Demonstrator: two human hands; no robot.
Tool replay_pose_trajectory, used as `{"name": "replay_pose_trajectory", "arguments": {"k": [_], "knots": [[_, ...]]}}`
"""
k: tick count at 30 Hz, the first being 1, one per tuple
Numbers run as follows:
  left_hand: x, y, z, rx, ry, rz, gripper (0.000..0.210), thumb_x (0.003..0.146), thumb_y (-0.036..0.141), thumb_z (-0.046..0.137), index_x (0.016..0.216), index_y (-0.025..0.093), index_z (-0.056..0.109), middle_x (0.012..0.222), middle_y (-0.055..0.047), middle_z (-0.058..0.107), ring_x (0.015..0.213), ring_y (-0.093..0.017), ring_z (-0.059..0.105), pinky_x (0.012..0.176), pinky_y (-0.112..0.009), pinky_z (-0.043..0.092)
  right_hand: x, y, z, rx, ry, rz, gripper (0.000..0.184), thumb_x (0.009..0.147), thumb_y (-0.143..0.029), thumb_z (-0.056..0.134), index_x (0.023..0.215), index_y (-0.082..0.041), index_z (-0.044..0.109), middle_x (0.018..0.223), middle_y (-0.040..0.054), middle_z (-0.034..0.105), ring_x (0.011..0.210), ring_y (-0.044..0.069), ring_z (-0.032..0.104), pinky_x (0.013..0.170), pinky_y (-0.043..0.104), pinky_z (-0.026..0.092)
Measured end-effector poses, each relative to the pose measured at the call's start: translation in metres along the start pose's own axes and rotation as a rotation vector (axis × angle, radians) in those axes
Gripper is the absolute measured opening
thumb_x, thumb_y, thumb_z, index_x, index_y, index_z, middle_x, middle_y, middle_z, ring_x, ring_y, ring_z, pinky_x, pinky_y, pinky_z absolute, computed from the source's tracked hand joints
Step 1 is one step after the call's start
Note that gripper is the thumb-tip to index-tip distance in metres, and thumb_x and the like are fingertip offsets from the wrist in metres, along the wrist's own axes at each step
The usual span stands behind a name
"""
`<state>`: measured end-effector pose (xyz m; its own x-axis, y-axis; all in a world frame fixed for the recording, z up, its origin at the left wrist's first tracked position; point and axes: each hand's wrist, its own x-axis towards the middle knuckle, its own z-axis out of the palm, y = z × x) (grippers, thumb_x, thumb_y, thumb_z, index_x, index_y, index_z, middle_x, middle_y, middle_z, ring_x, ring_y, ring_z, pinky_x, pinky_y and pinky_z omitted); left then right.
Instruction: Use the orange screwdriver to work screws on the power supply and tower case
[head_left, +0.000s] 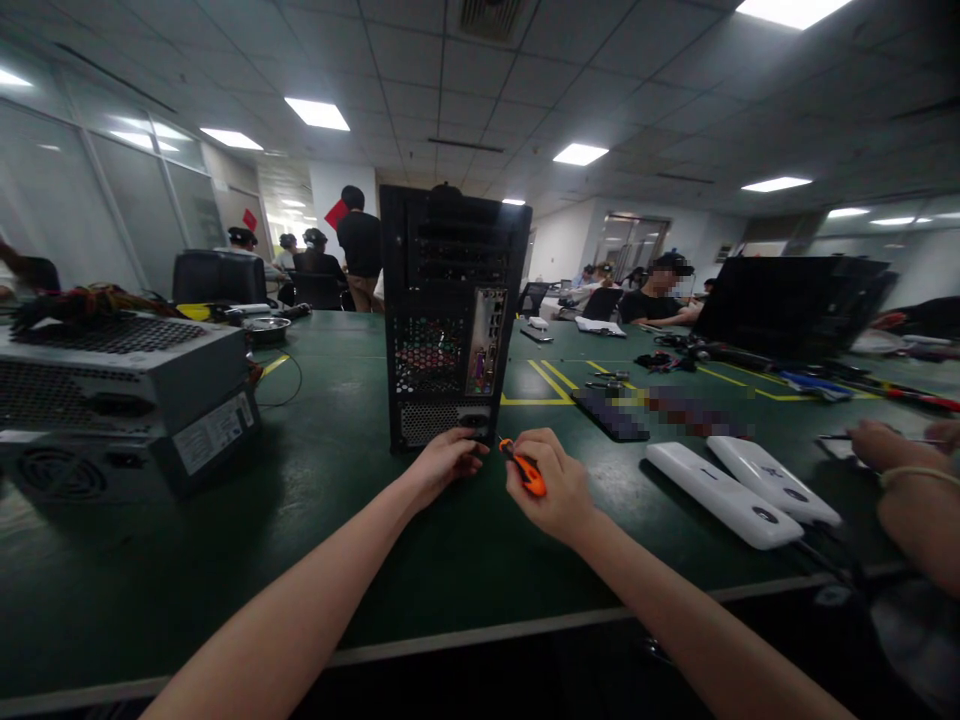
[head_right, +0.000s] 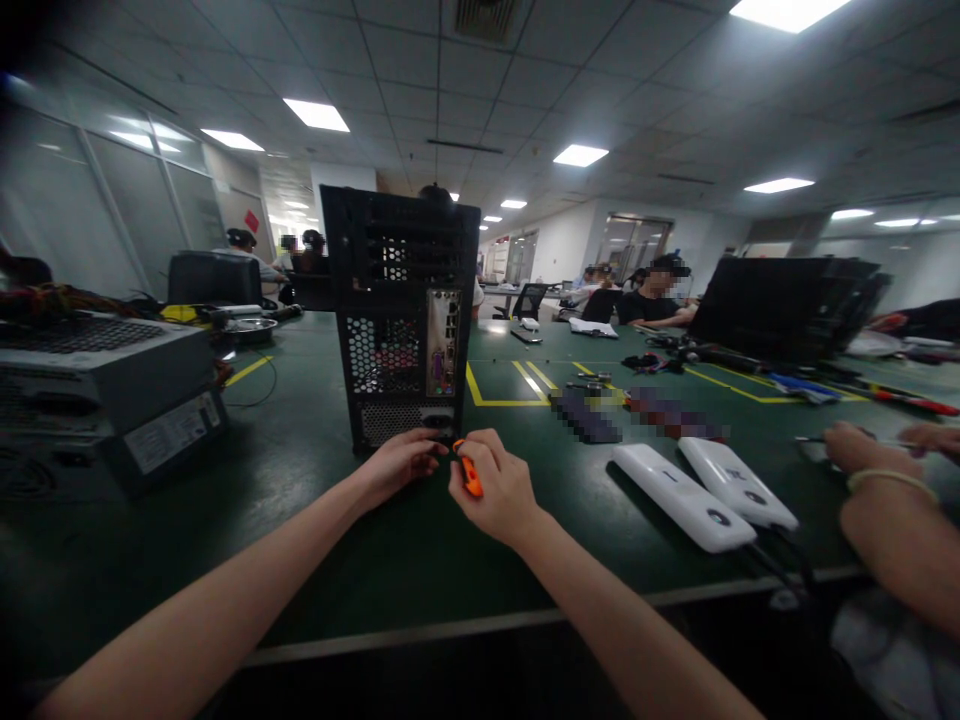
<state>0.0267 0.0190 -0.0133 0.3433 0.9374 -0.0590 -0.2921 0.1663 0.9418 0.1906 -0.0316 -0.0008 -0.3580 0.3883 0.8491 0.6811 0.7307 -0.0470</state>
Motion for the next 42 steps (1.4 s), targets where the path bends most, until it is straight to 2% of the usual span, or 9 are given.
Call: {"name": "replay_pose_trajectory", "arguments": {"k": [6, 11, 18, 24, 29, 34, 39, 42], "knots": [[0.001, -0.001, -0.001, 0.007, 0.003, 0.009, 0.027, 0.07, 0.013, 0.052, 0.096, 0.013, 0.048, 0.079, -0.006, 0.06, 0.055, -0.007, 0.052, 0.054, -0.02, 0.04, 0.0, -0.006, -0.002, -0.093, -0.152, -0.053, 0.009, 0.069, -0.021, 0.048, 0.078, -0.018, 0.049, 0.085, 0.0054, 0.05, 0.071, 0.014, 0.05, 0.064, 0.028, 0.042], [0.001, -0.002, -0.002, 0.02, -0.018, 0.017, 0.027, 0.07, 0.015, 0.052, 0.097, 0.013, 0.049, 0.081, -0.006, 0.059, 0.056, -0.007, 0.052, 0.055, -0.02, 0.04, 0.002, -0.007, -0.003, -0.058, -0.177, 0.019, 0.013, 0.074, -0.023, 0.044, 0.086, -0.018, 0.049, 0.089, 0.0065, 0.048, 0.071, 0.013, 0.05, 0.06, 0.024, 0.042], [0.002, -0.003, -0.002, 0.025, -0.027, 0.029, 0.026, 0.07, 0.014, 0.052, 0.096, 0.013, 0.05, 0.082, -0.006, 0.059, 0.057, -0.006, 0.052, 0.055, -0.02, 0.04, -0.001, -0.008, -0.001, -0.095, -0.217, -0.022, 0.007, 0.069, -0.02, 0.047, 0.076, -0.018, 0.048, 0.088, 0.0047, 0.05, 0.069, 0.013, 0.049, 0.064, 0.027, 0.039], [0.001, -0.001, -0.001, 0.027, -0.01, 0.011, 0.029, 0.069, 0.014, 0.052, 0.098, 0.013, 0.049, 0.081, -0.006, 0.059, 0.057, -0.007, 0.053, 0.055, -0.021, 0.041, 0.004, -0.01, -0.001, -0.107, -0.313, -0.112, 0.008, 0.067, -0.021, 0.048, 0.074, -0.018, 0.05, 0.084, 0.0046, 0.05, 0.075, 0.016, 0.047, 0.071, 0.032, 0.035], [0.001, -0.001, -0.001, 0.023, -0.02, 0.012, 0.027, 0.07, 0.013, 0.052, 0.097, 0.012, 0.049, 0.08, -0.006, 0.059, 0.056, -0.006, 0.052, 0.055, -0.02, 0.041, 0.006, -0.012, -0.002, -0.162, -0.217, 0.042, 0.023, 0.075, -0.035, 0.044, 0.087, -0.016, 0.05, 0.086, 0.0075, 0.051, 0.075, 0.017, 0.048, 0.065, 0.029, 0.035], [0.003, -0.003, -0.002, 0.025, -0.012, 0.009, 0.027, 0.07, 0.014, 0.052, 0.097, 0.012, 0.049, 0.081, -0.006, 0.059, 0.056, -0.006, 0.052, 0.055, -0.02, 0.041, 0.002, -0.013, 0.001, -0.209, -0.228, 0.099, 0.021, 0.077, -0.032, 0.042, 0.087, -0.015, 0.049, 0.064, 0.0007, 0.054, 0.057, 0.013, 0.047, 0.065, 0.029, 0.032], [0.003, -0.002, -0.002, 0.043, -0.013, 0.014, 0.027, 0.07, 0.014, 0.052, 0.096, 0.012, 0.05, 0.081, -0.006, 0.059, 0.055, -0.006, 0.052, 0.054, -0.02, 0.041, 0.002, -0.009, 0.001, -0.203, -0.259, -0.067, 0.012, 0.07, -0.025, 0.046, 0.077, -0.017, 0.052, 0.07, 0.0024, 0.051, 0.065, 0.014, 0.044, 0.069, 0.03, 0.03], [0.004, -0.003, -0.002, 0.051, -0.011, 0.013, 0.028, 0.07, 0.014, 0.051, 0.097, 0.012, 0.05, 0.081, -0.007, 0.059, 0.056, -0.007, 0.052, 0.054, -0.02, 0.041, 0.003, -0.009, 0.0, -0.206, -0.294, -0.112, 0.009, 0.067, -0.025, 0.048, 0.071, -0.019, 0.053, 0.072, 0.0029, 0.048, 0.069, 0.015, 0.043, 0.069, 0.031, 0.029]]}}
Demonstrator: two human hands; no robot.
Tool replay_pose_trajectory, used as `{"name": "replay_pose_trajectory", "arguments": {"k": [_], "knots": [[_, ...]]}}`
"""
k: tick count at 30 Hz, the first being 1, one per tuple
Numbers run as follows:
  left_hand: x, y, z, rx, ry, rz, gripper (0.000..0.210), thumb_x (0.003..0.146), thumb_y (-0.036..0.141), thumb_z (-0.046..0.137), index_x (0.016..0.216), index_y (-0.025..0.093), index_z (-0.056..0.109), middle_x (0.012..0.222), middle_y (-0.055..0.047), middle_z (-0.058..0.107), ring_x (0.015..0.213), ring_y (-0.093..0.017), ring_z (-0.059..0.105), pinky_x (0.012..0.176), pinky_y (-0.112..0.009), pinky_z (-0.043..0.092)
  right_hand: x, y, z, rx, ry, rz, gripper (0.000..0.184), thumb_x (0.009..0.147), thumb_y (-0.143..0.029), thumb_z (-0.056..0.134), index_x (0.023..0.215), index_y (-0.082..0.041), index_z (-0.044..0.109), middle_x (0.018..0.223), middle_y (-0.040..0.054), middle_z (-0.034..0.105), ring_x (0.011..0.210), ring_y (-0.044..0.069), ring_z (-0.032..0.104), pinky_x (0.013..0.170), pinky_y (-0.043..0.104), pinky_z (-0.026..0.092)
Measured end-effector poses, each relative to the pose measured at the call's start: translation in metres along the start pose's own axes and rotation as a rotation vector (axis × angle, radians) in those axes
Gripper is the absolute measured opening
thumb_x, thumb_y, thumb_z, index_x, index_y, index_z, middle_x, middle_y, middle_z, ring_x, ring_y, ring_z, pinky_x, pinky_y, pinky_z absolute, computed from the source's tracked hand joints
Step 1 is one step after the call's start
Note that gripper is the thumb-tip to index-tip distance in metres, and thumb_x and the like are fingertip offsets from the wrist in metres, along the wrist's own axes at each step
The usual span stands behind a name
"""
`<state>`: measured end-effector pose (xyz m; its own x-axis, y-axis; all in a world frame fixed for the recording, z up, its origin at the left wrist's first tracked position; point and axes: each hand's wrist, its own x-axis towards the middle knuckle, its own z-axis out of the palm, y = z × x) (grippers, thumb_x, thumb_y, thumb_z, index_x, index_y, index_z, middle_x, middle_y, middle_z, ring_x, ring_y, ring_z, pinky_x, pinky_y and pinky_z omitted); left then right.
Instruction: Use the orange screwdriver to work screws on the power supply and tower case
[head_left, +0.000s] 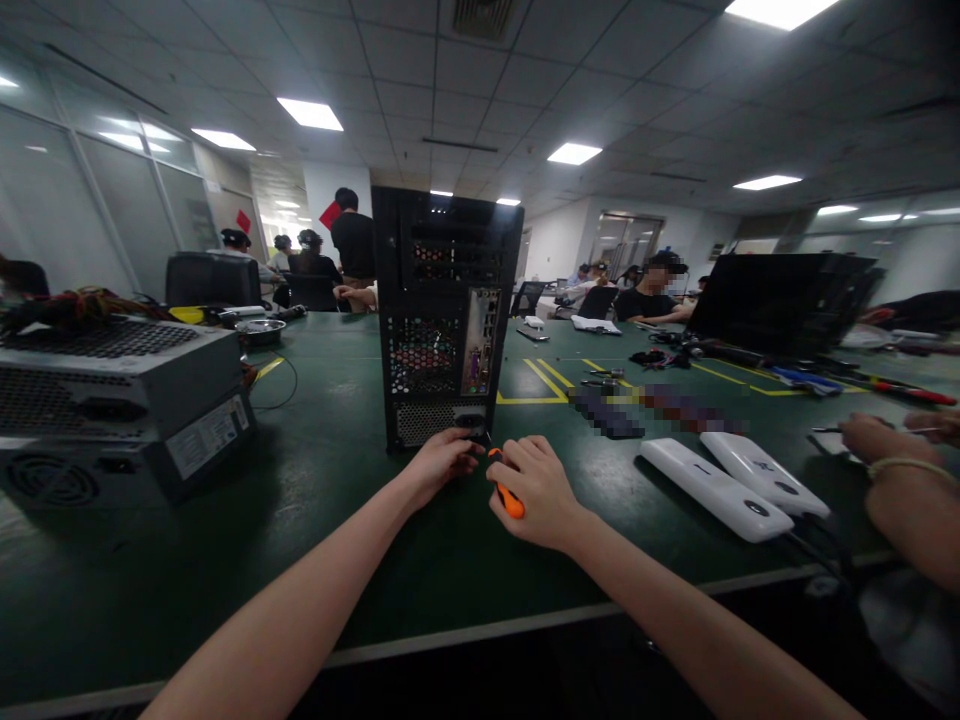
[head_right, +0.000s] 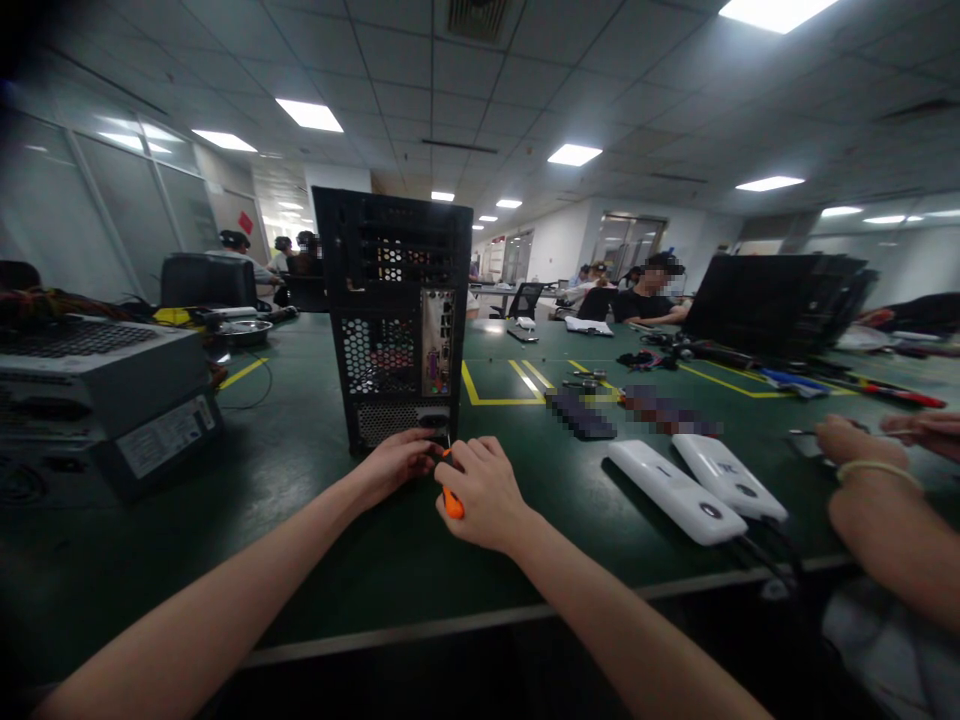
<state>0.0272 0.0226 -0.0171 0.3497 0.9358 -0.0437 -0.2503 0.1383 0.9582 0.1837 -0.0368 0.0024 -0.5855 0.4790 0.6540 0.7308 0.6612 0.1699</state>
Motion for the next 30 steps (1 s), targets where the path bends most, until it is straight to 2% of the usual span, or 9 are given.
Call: {"name": "replay_pose_trajectory", "arguments": {"k": [3, 8, 15, 18, 23, 30], "knots": [[0.0008, -0.0011, -0.0008, 0.0, 0.008, 0.002, 0.029, 0.069, 0.014, 0.052, 0.098, 0.012, 0.049, 0.083, -0.007, 0.059, 0.057, -0.007, 0.052, 0.054, -0.02, 0.041, 0.0014, -0.0011, -0.0008, 0.014, 0.003, 0.04, 0.014, 0.071, -0.03, 0.047, 0.07, -0.018, 0.053, 0.072, 0.0033, 0.049, 0.07, 0.016, 0.044, 0.069, 0.031, 0.029], [0.0002, -0.0008, -0.0008, -0.003, 0.006, -0.004, 0.03, 0.069, 0.014, 0.052, 0.099, 0.012, 0.049, 0.084, -0.007, 0.059, 0.057, -0.007, 0.052, 0.055, -0.02, 0.041, 0.0006, -0.0017, 0.0006, 0.102, 0.021, 0.186, 0.021, 0.076, -0.029, 0.043, 0.09, -0.016, 0.049, 0.068, 0.0017, 0.053, 0.062, 0.013, 0.046, 0.067, 0.029, 0.031], [-0.0003, -0.0005, 0.0003, -0.003, 0.029, -0.002, 0.031, 0.069, 0.014, 0.052, 0.1, 0.013, 0.048, 0.082, -0.007, 0.06, 0.056, -0.006, 0.052, 0.055, -0.02, 0.041, 0.0003, -0.0001, -0.0016, 0.05, -0.046, 0.067, 0.013, 0.068, -0.028, 0.048, 0.075, -0.019, 0.052, 0.074, 0.0033, 0.05, 0.071, 0.016, 0.045, 0.067, 0.03, 0.03], [0.0003, -0.0008, 0.0, 0.001, 0.024, 0.0, 0.031, 0.069, 0.014, 0.053, 0.099, 0.012, 0.048, 0.082, -0.007, 0.059, 0.057, -0.007, 0.052, 0.055, -0.02, 0.041, 0.0014, -0.0014, -0.0019, 0.048, -0.023, 0.092, 0.016, 0.073, -0.033, 0.045, 0.073, -0.019, 0.053, 0.073, 0.0037, 0.052, 0.069, 0.016, 0.046, 0.066, 0.029, 0.03], [-0.0004, 0.0006, 0.0005, 0.015, 0.029, -0.026, 0.029, 0.069, 0.012, 0.051, 0.097, 0.011, 0.05, 0.081, -0.007, 0.059, 0.055, -0.006, 0.052, 0.055, -0.021, 0.041, -0.0004, -0.0007, 0.0006, 0.114, 0.041, 0.193, 0.019, 0.077, -0.028, 0.042, 0.089, -0.017, 0.051, 0.065, 0.0007, 0.055, 0.059, 0.012, 0.048, 0.064, 0.027, 0.031], [-0.0009, 0.0001, 0.0007, 0.01, 0.045, -0.02, 0.03, 0.069, 0.013, 0.051, 0.098, 0.013, 0.047, 0.079, -0.006, 0.059, 0.055, -0.006, 0.052, 0.053, -0.02, 0.04, -0.0021, 0.0011, -0.0002, 0.075, 0.098, 0.148, 0.01, 0.072, -0.024, 0.046, 0.075, -0.018, 0.053, 0.065, 0.0006, 0.056, 0.062, 0.013, 0.05, 0.069, 0.029, 0.032]]}}
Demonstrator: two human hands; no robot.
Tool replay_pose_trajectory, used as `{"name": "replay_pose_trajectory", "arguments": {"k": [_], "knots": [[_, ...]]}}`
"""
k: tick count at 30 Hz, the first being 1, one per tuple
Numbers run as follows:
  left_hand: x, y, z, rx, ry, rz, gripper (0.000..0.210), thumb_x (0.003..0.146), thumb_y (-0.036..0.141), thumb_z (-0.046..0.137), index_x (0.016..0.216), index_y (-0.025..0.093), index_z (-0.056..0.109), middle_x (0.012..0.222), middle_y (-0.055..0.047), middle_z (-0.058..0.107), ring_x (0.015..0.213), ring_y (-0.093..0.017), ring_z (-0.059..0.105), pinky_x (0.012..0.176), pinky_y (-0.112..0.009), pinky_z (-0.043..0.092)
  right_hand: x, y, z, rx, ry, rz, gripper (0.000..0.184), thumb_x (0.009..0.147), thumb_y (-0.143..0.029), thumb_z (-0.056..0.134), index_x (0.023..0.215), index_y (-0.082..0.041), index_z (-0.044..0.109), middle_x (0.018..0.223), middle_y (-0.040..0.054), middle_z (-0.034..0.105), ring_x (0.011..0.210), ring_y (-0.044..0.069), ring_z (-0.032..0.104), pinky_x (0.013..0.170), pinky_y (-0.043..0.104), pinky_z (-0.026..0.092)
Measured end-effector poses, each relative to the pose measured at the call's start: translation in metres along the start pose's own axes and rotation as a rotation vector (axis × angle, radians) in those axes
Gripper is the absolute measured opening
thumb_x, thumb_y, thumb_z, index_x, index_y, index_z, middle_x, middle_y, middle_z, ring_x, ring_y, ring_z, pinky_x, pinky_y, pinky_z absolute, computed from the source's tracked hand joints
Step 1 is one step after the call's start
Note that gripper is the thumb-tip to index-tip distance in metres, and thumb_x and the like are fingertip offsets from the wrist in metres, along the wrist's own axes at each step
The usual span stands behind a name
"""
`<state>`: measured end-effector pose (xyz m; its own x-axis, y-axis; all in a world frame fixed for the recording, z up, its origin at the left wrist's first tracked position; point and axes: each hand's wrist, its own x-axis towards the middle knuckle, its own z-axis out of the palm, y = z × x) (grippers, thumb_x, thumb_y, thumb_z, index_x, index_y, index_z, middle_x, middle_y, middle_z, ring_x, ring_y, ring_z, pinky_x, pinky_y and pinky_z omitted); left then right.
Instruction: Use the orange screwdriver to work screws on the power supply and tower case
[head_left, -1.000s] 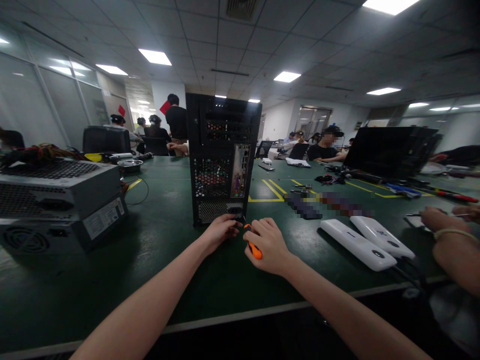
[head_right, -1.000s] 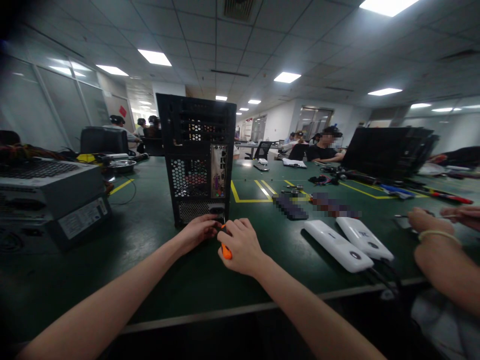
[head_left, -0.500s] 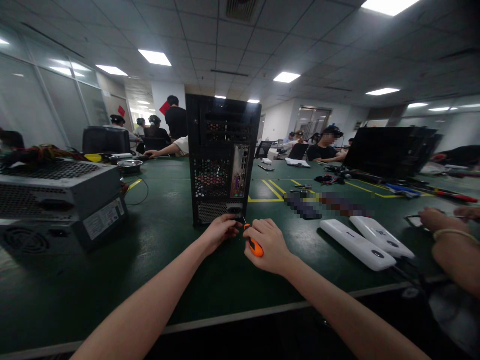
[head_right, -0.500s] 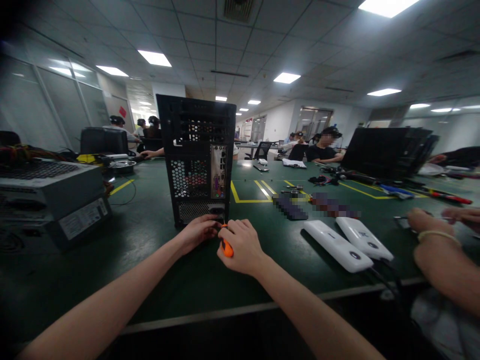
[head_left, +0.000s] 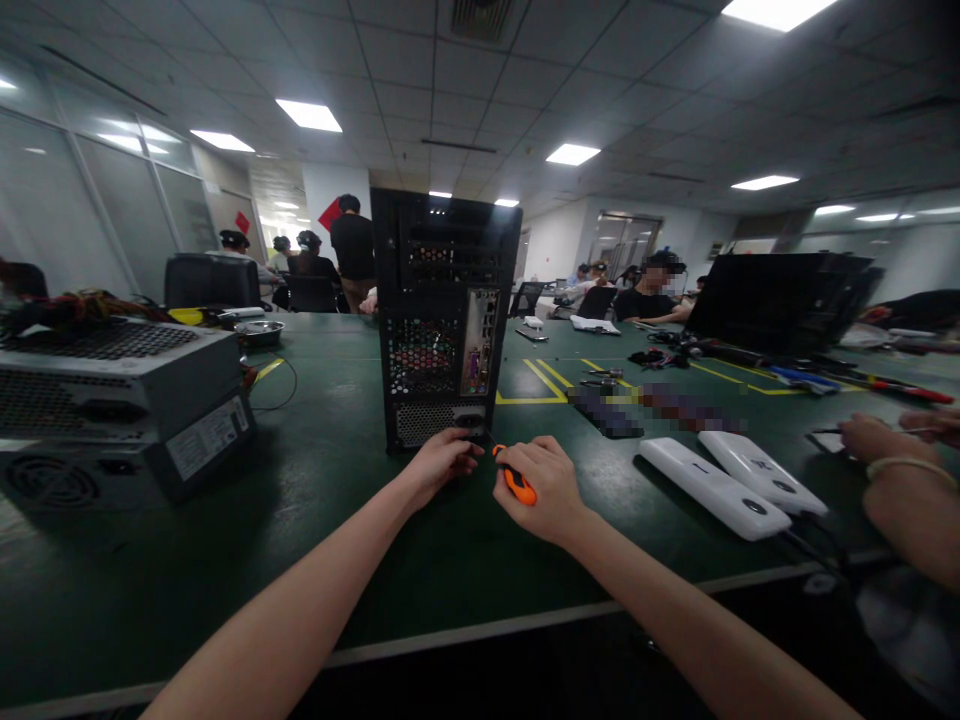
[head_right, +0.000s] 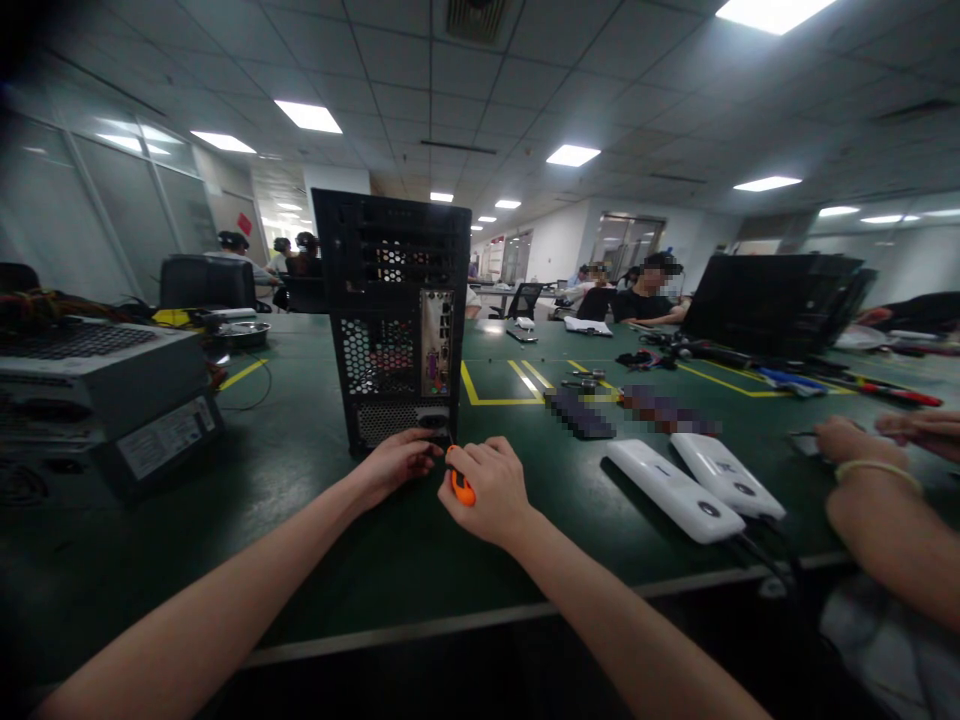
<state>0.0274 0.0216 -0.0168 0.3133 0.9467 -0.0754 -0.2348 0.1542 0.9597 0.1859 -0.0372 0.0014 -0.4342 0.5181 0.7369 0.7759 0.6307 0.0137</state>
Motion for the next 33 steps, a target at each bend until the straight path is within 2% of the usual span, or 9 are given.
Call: {"name": "replay_pose_trajectory", "arguments": {"k": [8, 21, 23, 27, 33], "knots": [[-0.0003, -0.0004, -0.0014, 0.006, -0.02, 0.01, 0.031, 0.069, 0.015, 0.051, 0.1, 0.013, 0.046, 0.081, -0.007, 0.059, 0.056, -0.007, 0.053, 0.054, -0.02, 0.04, 0.0013, 0.0015, 0.0017, 0.044, 0.105, 0.059, 0.009, 0.072, -0.022, 0.047, 0.078, -0.019, 0.052, 0.068, 0.0003, 0.059, 0.061, 0.012, 0.051, 0.069, 0.029, 0.033], [-0.001, 0.0015, 0.0016, 0.005, 0.02, -0.008, 0.031, 0.07, 0.014, 0.05, 0.101, 0.013, 0.044, 0.079, -0.006, 0.059, 0.055, -0.007, 0.052, 0.053, -0.02, 0.04, 0.0035, 0.0076, 0.0019, 0.138, 0.247, 0.216, 0.004, 0.071, -0.021, 0.048, 0.07, -0.021, 0.045, 0.062, -0.0023, 0.051, 0.055, 0.011, 0.045, 0.062, 0.026, 0.037], [-0.0009, 0.0011, 0.0012, 0.001, 0.014, -0.004, 0.031, 0.07, 0.014, 0.05, 0.1, 0.013, 0.045, 0.079, -0.006, 0.059, 0.055, -0.007, 0.052, 0.053, -0.02, 0.04, 0.0026, 0.0076, 0.0025, 0.121, 0.227, 0.168, 0.002, 0.071, -0.021, 0.048, 0.071, -0.02, 0.046, 0.063, -0.0018, 0.052, 0.056, 0.012, 0.045, 0.063, 0.026, 0.036], [-0.0029, 0.0025, 0.0024, 0.0, 0.009, -0.003, 0.027, 0.071, 0.013, 0.049, 0.098, 0.013, 0.046, 0.078, -0.006, 0.059, 0.055, -0.007, 0.052, 0.053, -0.02, 0.04, 0.0001, 0.0072, 0.0016, 0.044, 0.083, -0.012, 0.004, 0.07, -0.021, 0.047, 0.071, -0.019, 0.05, 0.062, -0.0013, 0.051, 0.058, 0.011, 0.045, 0.069, 0.03, 0.034], [-0.0044, 0.0035, 0.0033, -0.005, 0.013, 0.001, 0.026, 0.071, 0.013, 0.049, 0.097, 0.013, 0.048, 0.079, -0.006, 0.06, 0.056, -0.007, 0.052, 0.053, -0.02, 0.04, 0.0005, 0.0054, -0.0018, -0.042, -0.023, -0.041, 0.006, 0.067, -0.022, 0.048, 0.069, -0.019, 0.054, 0.07, 0.0016, 0.048, 0.066, 0.014, 0.044, 0.068, 0.029, 0.031]]}}
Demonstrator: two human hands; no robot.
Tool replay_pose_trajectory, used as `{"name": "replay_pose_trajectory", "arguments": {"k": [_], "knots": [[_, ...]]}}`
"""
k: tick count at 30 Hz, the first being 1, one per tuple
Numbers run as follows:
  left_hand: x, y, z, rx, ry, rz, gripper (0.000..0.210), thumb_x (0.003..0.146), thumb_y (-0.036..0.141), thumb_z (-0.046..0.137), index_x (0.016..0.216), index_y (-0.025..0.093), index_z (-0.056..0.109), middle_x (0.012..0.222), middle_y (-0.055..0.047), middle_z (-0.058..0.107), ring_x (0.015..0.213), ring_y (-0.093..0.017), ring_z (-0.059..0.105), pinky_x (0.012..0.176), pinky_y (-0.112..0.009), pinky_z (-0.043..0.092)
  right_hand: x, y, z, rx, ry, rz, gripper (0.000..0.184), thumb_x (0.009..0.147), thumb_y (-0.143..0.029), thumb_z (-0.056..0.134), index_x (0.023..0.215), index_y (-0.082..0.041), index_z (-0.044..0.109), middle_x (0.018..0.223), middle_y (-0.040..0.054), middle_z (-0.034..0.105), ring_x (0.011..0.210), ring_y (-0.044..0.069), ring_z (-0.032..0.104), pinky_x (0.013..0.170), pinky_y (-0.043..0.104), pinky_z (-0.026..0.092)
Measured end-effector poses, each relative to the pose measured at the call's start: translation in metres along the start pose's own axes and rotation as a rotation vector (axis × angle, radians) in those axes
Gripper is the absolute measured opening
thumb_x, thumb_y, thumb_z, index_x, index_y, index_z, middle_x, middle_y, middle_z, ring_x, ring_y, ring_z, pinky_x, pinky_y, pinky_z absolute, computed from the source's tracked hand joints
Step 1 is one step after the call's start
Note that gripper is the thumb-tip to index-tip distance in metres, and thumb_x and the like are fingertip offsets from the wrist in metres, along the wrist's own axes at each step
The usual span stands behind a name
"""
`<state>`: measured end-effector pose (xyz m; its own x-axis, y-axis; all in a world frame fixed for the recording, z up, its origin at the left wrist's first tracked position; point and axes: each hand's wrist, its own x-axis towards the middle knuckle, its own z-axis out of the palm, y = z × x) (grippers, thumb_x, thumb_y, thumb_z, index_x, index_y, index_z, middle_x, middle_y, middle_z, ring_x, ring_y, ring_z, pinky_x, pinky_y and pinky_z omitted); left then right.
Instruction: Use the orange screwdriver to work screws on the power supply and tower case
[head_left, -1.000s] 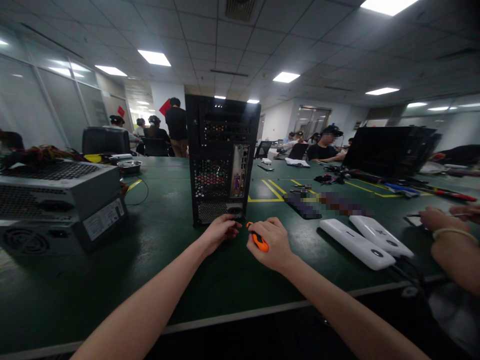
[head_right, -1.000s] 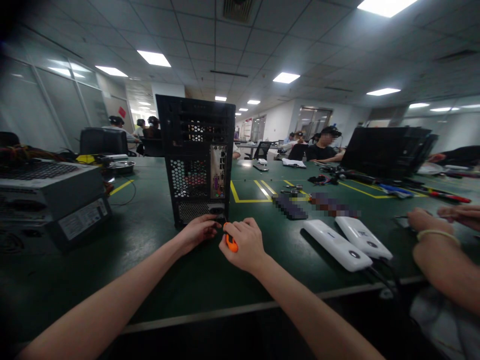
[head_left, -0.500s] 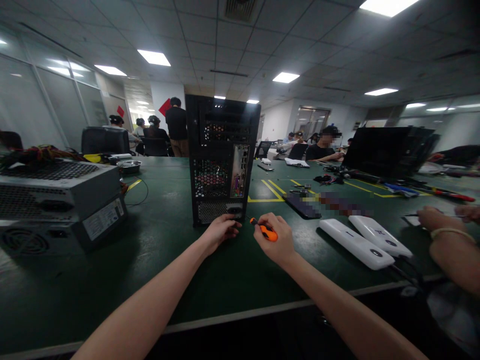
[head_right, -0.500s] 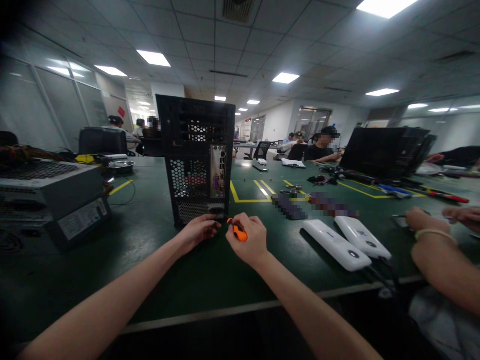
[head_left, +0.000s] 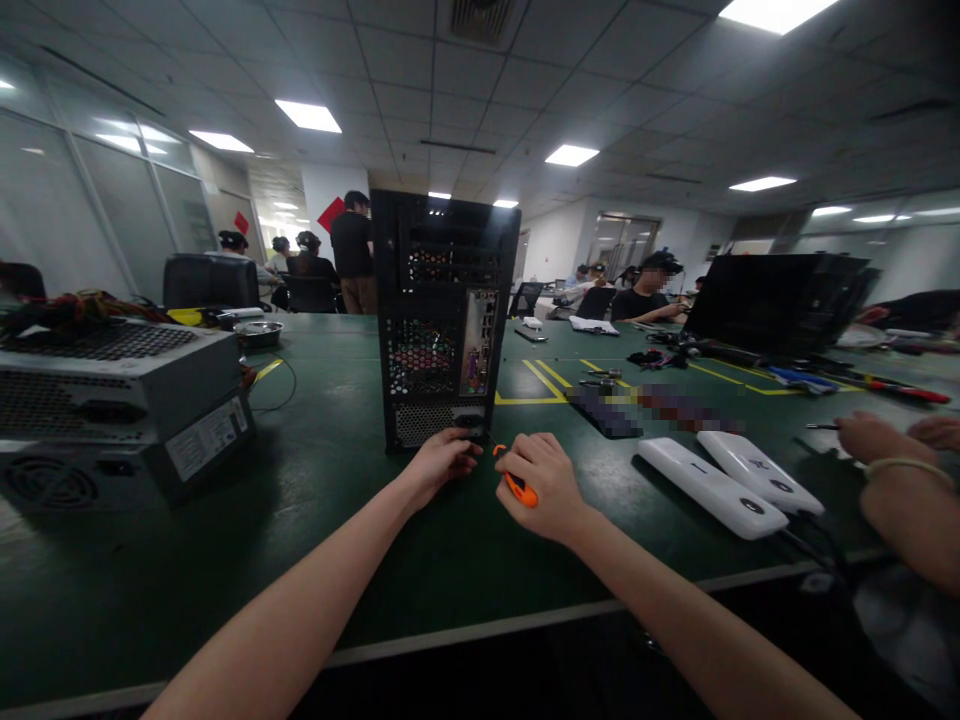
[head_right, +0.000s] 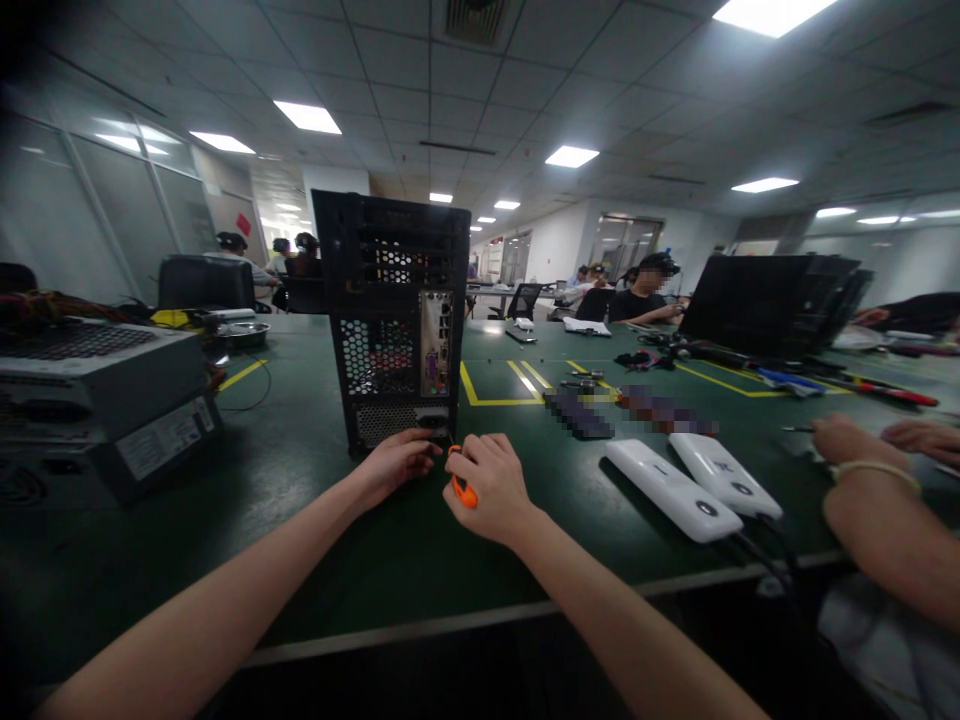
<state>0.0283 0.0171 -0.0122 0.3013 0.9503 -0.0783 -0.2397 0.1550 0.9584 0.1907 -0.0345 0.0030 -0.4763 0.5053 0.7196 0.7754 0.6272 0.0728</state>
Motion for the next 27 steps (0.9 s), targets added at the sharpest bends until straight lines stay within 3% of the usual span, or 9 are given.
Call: {"name": "replay_pose_trajectory", "arguments": {"k": [6, 12, 19, 24, 27], "knots": [[0.002, -0.002, -0.002, 0.0, -0.013, 0.005, 0.028, 0.071, 0.013, 0.05, 0.098, 0.013, 0.048, 0.078, -0.005, 0.059, 0.056, -0.007, 0.052, 0.054, -0.02, 0.041, 0.002, -0.005, 0.001, 0.007, -0.015, 0.042, 0.014, 0.076, -0.025, 0.043, 0.083, -0.017, 0.053, 0.069, 0.0019, 0.054, 0.064, 0.013, 0.048, 0.067, 0.028, 0.032], [0.006, -0.006, -0.004, -0.004, -0.016, 0.016, 0.026, 0.071, 0.014, 0.05, 0.096, 0.014, 0.049, 0.078, -0.006, 0.06, 0.055, -0.007, 0.052, 0.054, -0.02, 0.04, 0.002, -0.007, 0.002, -0.048, 0.023, 0.001, 0.01, 0.073, -0.022, 0.044, 0.071, -0.018, 0.053, 0.062, 0.0001, 0.055, 0.059, 0.012, 0.048, 0.072, 0.03, 0.031], [0.005, -0.004, -0.003, 0.001, 0.009, -0.001, 0.027, 0.071, 0.014, 0.051, 0.098, 0.014, 0.047, 0.078, -0.006, 0.06, 0.056, -0.007, 0.053, 0.053, -0.02, 0.041, 0.002, -0.001, 0.002, 0.084, 0.163, 0.156, 0.004, 0.073, -0.022, 0.046, 0.075, -0.02, 0.049, 0.067, -0.0007, 0.058, 0.059, 0.012, 0.05, 0.069, 0.029, 0.034], [0.002, -0.001, -0.001, 0.009, 0.019, -0.018, 0.03, 0.071, 0.014, 0.05, 0.1, 0.013, 0.045, 0.079, -0.006, 0.059, 0.055, -0.007, 0.052, 0.052, -0.02, 0.04, 0.005, 0.003, 0.0, 0.17, 0.243, 0.321, 0.006, 0.073, -0.023, 0.048, 0.07, -0.021, 0.044, 0.064, -0.0018, 0.052, 0.057, 0.012, 0.047, 0.061, 0.025, 0.037], [0.002, -0.001, -0.001, 0.016, 0.018, -0.015, 0.029, 0.07, 0.015, 0.051, 0.099, 0.013, 0.046, 0.079, -0.006, 0.059, 0.055, -0.007, 0.052, 0.052, -0.02, 0.04, 0.004, 0.004, 0.001, 0.176, 0.249, 0.306, 0.007, 0.074, -0.023, 0.048, 0.07, -0.021, 0.043, 0.064, -0.0018, 0.051, 0.057, 0.012, 0.046, 0.061, 0.025, 0.037]]}}
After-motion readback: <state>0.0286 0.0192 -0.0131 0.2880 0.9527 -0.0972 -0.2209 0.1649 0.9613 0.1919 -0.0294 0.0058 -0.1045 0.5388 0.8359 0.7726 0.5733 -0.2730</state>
